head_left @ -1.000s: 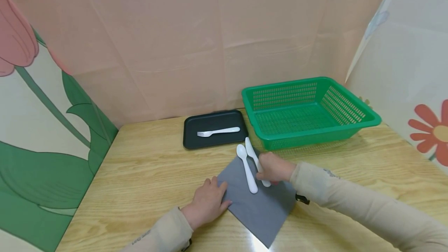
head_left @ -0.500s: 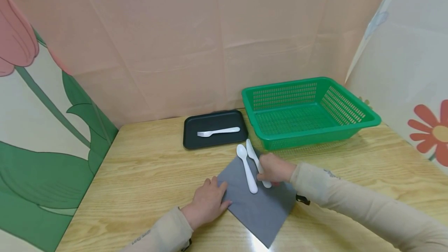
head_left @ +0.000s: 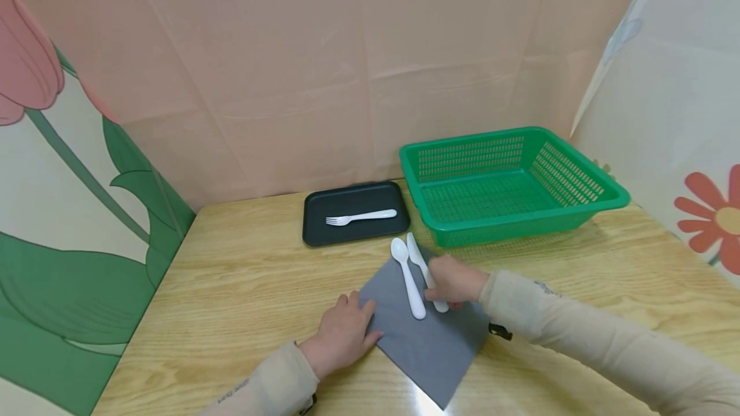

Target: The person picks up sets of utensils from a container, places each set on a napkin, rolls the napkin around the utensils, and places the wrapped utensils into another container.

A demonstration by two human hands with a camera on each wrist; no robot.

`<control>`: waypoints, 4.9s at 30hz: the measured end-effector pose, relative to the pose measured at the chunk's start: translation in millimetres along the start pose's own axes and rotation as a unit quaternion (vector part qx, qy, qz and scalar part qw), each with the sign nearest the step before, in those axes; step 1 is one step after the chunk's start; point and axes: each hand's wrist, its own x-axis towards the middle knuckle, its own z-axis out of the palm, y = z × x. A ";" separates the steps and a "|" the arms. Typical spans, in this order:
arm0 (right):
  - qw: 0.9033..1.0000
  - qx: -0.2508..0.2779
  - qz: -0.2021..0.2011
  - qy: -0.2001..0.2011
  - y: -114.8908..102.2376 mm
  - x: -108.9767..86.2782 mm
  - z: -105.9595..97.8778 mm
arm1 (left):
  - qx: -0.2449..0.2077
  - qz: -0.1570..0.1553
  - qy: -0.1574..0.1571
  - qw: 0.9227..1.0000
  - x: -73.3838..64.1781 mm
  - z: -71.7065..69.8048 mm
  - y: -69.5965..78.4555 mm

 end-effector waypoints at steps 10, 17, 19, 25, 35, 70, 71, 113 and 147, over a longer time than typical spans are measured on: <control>1.000 0.011 0.010 -0.011 -1.2 1.1 2.0 | 0.001 0.003 0.010 1.000 -0.8 1.3 -0.2; 0.999 0.030 0.013 -0.022 -1.3 1.6 2.5 | 0.001 0.005 0.013 1.000 -1.3 1.7 -0.4; 0.999 0.035 0.012 -0.024 -1.1 2.0 2.9 | 0.001 0.005 0.012 1.000 -1.2 1.8 -0.5; 0.998 0.051 0.016 -0.029 -1.6 3.0 3.2 | -0.001 0.006 0.011 1.000 -0.9 1.5 -0.8; 0.998 0.056 0.011 -0.024 -4.5 -0.2 0.7 | 0.013 0.007 0.020 1.000 -0.6 4.1 -1.1; 0.998 0.050 0.017 -0.043 -3.9 2.1 0.8 | 0.005 0.003 0.007 1.000 0.2 4.3 -1.4; 0.998 0.049 0.017 -0.043 -3.8 2.3 0.8 | 0.004 0.003 0.006 1.000 0.5 4.4 -1.5; 0.997 -0.037 -0.059 0.035 -18.2 15.4 -20.9 | 0.009 0.002 0.010 1.000 0.2 3.5 -0.9; 0.979 -0.098 -0.083 0.159 -52.9 75.9 -36.1 | 0.028 0.000 0.026 0.999 -1.0 3.6 0.1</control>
